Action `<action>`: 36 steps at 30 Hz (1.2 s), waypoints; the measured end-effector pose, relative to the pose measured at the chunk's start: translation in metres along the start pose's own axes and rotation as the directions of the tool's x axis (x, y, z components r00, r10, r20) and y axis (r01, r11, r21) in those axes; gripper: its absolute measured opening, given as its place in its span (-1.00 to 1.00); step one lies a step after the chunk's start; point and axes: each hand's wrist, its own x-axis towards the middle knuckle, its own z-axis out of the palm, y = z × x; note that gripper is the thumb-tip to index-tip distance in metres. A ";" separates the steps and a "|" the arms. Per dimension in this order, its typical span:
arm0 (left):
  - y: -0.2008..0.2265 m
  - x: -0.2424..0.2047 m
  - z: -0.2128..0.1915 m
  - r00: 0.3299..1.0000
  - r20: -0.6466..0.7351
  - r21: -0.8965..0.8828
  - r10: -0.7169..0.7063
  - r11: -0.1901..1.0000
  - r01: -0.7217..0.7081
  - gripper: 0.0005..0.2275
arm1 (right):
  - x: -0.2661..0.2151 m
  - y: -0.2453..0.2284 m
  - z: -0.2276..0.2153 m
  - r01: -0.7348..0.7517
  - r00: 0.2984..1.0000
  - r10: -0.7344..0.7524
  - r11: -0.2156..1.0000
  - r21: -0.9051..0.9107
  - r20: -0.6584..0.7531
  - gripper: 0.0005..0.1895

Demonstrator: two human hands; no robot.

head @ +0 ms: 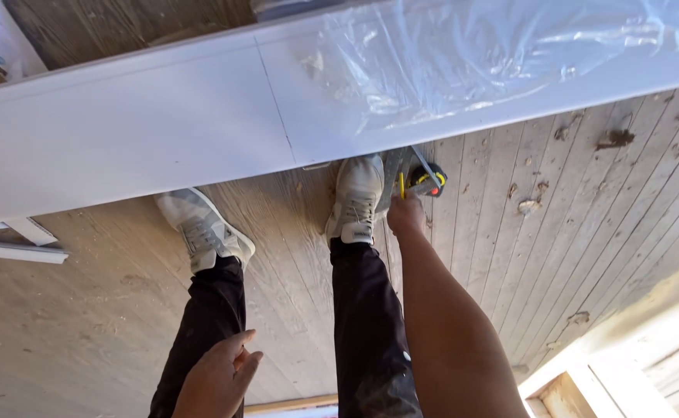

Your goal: Measure and mark a white trim board with a tape measure and square, then carry it to a different location.

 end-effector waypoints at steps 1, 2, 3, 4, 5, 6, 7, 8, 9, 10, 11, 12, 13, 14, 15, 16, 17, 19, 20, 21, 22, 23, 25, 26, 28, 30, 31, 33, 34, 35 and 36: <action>-0.002 0.001 0.000 1.000 -0.005 -0.009 0.000 1.000 0.000 -0.52 | 0.004 -0.002 -0.002 0.009 1.000 -0.009 1.000 -0.005 0.000 -0.65; -0.005 0.003 0.000 0.999 -0.023 -0.017 0.038 0.999 -0.038 -0.53 | 0.007 -0.004 -0.003 -0.014 1.000 0.014 0.999 0.033 0.006 -0.66; -0.010 0.002 0.002 0.997 -0.037 -0.026 0.069 0.997 -0.070 -0.54 | 0.008 -0.003 -0.002 -0.041 0.999 0.040 0.997 0.065 0.019 -0.64; -0.009 -0.001 0.000 0.997 -0.037 -0.036 0.062 0.997 -0.063 -0.54 | 0.019 0.003 0.002 -0.036 0.999 0.035 0.998 0.055 0.025 -0.64; -0.008 -0.003 -0.003 0.998 -0.020 -0.036 0.063 0.997 -0.064 -0.54 | 0.031 0.009 0.004 0.059 0.998 -0.060 0.982 -0.177 0.000 -0.67; -0.006 -0.005 -0.006 0.998 -0.002 -0.036 0.064 0.997 -0.064 -0.53 | 0.042 0.014 0.007 0.145 0.987 -0.159 0.905 -0.400 -0.001 -0.68; -0.011 -0.003 -0.004 0.998 -0.004 -0.044 0.067 0.997 -0.067 -0.53 | 0.042 0.015 0.006 0.150 0.986 -0.165 0.902 -0.406 -0.003 -0.68; -0.015 -0.001 -0.002 0.996 0.020 -0.045 0.090 0.995 -0.089 -0.53 | 0.042 0.016 0.005 0.139 0.987 -0.158 0.893 -0.429 -0.008 -0.69; -0.019 0.002 0.000 0.993 0.043 -0.047 0.114 0.993 -0.112 -0.52 | 0.043 0.015 0.004 0.130 0.988 -0.152 0.883 -0.452 -0.014 -0.70; -0.018 0.001 -0.001 0.993 0.039 -0.055 0.116 0.992 -0.114 -0.52 | 0.045 0.014 0.004 0.135 0.987 -0.159 0.880 -0.456 -0.015 -0.70; -0.018 -0.001 -0.001 0.993 0.032 -0.070 0.112 0.991 -0.110 -0.53 | 0.046 0.015 0.005 0.136 0.987 -0.162 0.858 -0.494 -0.009 -0.70; -0.018 -0.002 -0.001 0.994 0.025 -0.086 0.108 0.991 -0.106 -0.53 | 0.047 0.016 0.006 0.138 0.986 -0.165 0.836 -0.531 -0.003 -0.70; -0.016 -0.004 -0.003 0.994 0.026 -0.094 0.106 0.990 -0.103 -0.53 | 0.048 0.015 0.009 0.141 0.986 -0.168 0.831 -0.537 0.000 -0.70; -0.014 -0.006 -0.005 0.996 0.039 -0.104 0.085 0.991 -0.081 -0.54 | 0.048 0.014 0.012 0.152 0.985 -0.169 0.752 -0.641 0.036 -0.69; -0.011 -0.007 -0.008 0.996 0.053 -0.111 0.068 0.992 -0.061 -0.54 | 0.050 0.014 0.013 0.161 0.984 -0.164 0.661 -0.733 0.068 -0.66; -0.014 -0.007 -0.006 0.996 0.055 -0.117 0.069 0.991 -0.062 -0.54 | 0.044 0.011 0.013 0.160 0.984 -0.164 0.657 -0.737 0.067 -0.66; -0.016 -0.006 -0.005 0.995 0.062 -0.111 0.081 0.991 -0.073 -0.54 | 0.039 0.006 0.013 0.203 0.975 -0.194 0.547 -0.812 0.113 -0.69; -0.020 -0.004 -0.003 0.994 0.062 -0.109 0.094 0.990 -0.086 -0.54 | 0.030 -0.005 0.011 0.245 0.961 -0.223 0.423 -0.872 0.162 -0.70; -0.022 -0.001 -0.002 0.992 0.069 -0.121 0.108 0.988 -0.099 -0.54 | 0.026 -0.010 0.010 0.182 0.982 -0.163 0.664 -0.725 0.096 -0.74; -0.024 -0.001 0.001 0.989 0.083 -0.132 0.119 0.985 -0.108 -0.55 | 0.019 -0.011 0.009 0.097 0.995 -0.081 0.848 -0.521 0.054 -0.74; -0.020 -0.002 -0.006 0.990 0.083 -0.135 0.117 0.985 -0.106 -0.55 | 0.010 -0.025 0.007 0.100 0.995 -0.083 0.846 -0.523 0.056 -0.74; -0.016 -0.006 -0.010 0.992 0.083 -0.119 0.093 0.989 -0.082 -0.55 | -0.001 -0.033 0.004 0.089 0.996 -0.072 0.874 -0.478 0.054 -0.75; -0.016 -0.008 -0.010 0.994 0.083 -0.105 0.070 0.993 -0.062 -0.55 | 0.000 -0.029 0.005 0.077 0.997 -0.061 0.898 -0.434 0.050 -0.57; -0.019 -0.007 -0.007 0.990 0.101 -0.117 0.101 0.989 -0.089 -0.54 | 0.013 -0.016 0.009 0.137 0.990 -0.133 0.836 -0.532 0.046 -0.65; -0.024 0.002 -0.009 0.986 0.095 -0.127 0.137 0.984 -0.125 -0.54 | 0.023 -0.022 0.012 0.204 0.974 -0.224 0.763 -0.613 0.045 -0.71; -0.028 0.002 -0.003 0.986 0.066 -0.142 0.152 0.980 -0.141 -0.56 | 0.002 -0.030 0.004 0.110 0.993 -0.115 0.833 -0.542 0.025 -0.66; -0.025 -0.001 -0.005 0.986 0.076 -0.147 0.150 0.979 -0.138 -0.56 | -0.005 -0.034 0.004 0.104 0.994 -0.107 0.829 -0.549 0.027 -0.66; -0.016 -0.006 -0.013 0.994 0.045 -0.152 0.101 0.984 -0.093 -0.56 | -0.016 -0.047 0.001 0.078 0.991 -0.121 0.857 -0.509 -0.052 -0.63; -0.022 -0.004 -0.006 0.993 0.045 -0.156 0.105 0.983 -0.097 -0.56 | -0.033 -0.057 -0.003 0.077 0.991 -0.123 0.856 -0.512 -0.056 -0.63; -0.027 0.000 -0.001 0.990 0.039 -0.175 0.136 0.976 -0.127 -0.56 | -0.048 -0.073 -0.007 0.143 0.978 -0.199 0.860 -0.489 -0.065 -0.62; -0.032 0.004 0.003 0.985 0.033 -0.193 0.167 0.969 -0.158 -0.56 | -0.063 -0.088 -0.010 0.209 0.959 -0.273 0.859 -0.467 -0.075 -0.61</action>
